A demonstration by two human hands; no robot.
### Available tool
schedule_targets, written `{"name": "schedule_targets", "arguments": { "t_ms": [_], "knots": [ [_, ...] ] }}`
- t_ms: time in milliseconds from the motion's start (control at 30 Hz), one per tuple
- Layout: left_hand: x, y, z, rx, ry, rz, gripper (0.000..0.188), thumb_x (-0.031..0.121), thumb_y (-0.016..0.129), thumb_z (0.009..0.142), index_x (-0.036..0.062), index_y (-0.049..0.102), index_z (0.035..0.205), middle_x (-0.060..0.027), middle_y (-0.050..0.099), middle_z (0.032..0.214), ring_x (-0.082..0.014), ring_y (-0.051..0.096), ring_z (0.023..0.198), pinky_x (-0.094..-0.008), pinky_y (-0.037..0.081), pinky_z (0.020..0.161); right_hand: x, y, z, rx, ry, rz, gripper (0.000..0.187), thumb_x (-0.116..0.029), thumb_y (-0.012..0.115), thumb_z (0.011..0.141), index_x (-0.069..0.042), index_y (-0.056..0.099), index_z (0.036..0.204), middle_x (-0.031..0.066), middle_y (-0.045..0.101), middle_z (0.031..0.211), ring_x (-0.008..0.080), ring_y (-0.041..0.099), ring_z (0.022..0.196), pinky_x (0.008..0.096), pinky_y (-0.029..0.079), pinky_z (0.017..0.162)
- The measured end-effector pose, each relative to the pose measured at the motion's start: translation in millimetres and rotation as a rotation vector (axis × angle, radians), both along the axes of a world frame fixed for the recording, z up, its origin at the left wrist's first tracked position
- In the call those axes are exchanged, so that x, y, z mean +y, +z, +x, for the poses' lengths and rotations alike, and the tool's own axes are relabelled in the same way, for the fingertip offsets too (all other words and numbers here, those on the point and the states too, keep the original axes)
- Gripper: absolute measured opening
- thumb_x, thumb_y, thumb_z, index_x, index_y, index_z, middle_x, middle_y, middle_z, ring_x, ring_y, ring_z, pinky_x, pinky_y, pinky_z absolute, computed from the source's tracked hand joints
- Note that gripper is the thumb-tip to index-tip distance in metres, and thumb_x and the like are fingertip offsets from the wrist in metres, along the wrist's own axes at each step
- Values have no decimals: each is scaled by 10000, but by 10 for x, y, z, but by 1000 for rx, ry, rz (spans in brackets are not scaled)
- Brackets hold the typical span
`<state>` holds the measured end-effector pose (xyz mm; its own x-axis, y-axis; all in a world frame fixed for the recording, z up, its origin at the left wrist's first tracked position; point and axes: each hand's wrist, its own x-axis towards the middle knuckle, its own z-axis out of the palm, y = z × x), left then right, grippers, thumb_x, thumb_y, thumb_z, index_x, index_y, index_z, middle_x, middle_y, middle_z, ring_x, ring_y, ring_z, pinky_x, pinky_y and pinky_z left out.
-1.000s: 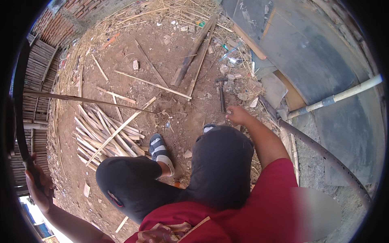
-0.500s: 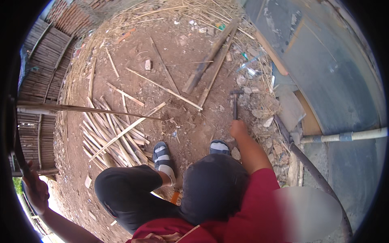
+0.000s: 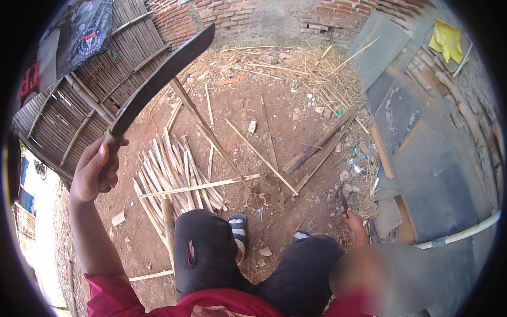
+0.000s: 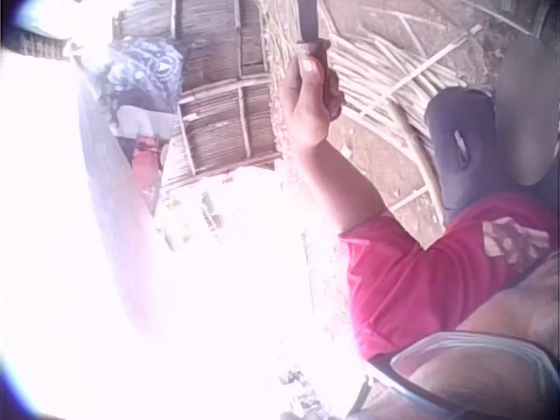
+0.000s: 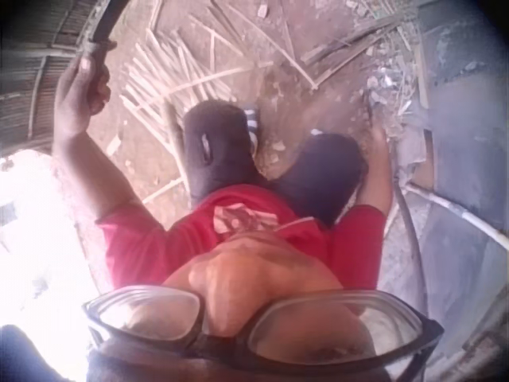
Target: The person shapes and thins bamboo strips using a large blade and a hammer, striking the back of the blade to shave off layers of wood while working in an outdoor dirt workspace.
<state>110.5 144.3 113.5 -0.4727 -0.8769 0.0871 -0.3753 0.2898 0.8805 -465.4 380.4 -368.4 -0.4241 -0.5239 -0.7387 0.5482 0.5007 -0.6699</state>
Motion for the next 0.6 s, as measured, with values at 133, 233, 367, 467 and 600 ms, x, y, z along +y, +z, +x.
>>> {"name": "schedule_targets", "arguments": {
  "t_ms": [133, 233, 367, 467, 600],
  "knots": [
    [-42, 54, -7, 13, -111, 66, 469, 448, 523, 1045, 41, 622, 1257, 43, 436, 636, -39, 345, 456, -217, 282, 434, 258, 1453, 499, 181, -204, -390, 289, -381, 503, 1067, -102, 577, 1083, -23, 487, 660, 93, 427, 501, 277, 367, 453],
    [-68, 52, -34, -17, -150, 52, 477, 469, 535, 1037, 45, 624, 1237, 48, 441, 639, -39, 353, 464, -220, 276, 428, 313, 2509, 652, 504, -93, -397, 283, -365, 512, 1064, -93, 574, 1113, -47, 497, 693, 68, 433, 485, 251, 366, 439],
    [-21, 90, -30, -111, -106, -18, 493, 511, 541, 1024, 55, 626, 1191, 50, 449, 631, -33, 368, 458, -221, 278, 408, 171, 3805, 1053, 978, 48, -435, 353, -425, 570, 1039, -74, 593, 1066, -59, 459, 666, 26, 393, 490, 215, 299, 428],
    [67, 112, -33, -148, -90, -59, 448, 513, 542, 1026, 74, 617, 1077, 53, 455, 630, -36, 388, 475, -226, 283, 411, -58, 4395, 1396, 1064, 57, -620, 373, -435, 595, 1029, -63, 620, 1042, -69, 458, 669, 18, 380, 508, 208, 292, 441],
    [96, 75, 0, -181, -56, -86, 440, 510, 537, 1030, 78, 595, 964, 48, 466, 631, -53, 422, 495, -235, 318, 432, -252, 5062, 2051, 1149, 78, -866, 383, -410, 601, 1030, -44, 661, 1124, -57, 501, 733, 16, 393, 558, 200, 318, 496]
  ]
}}
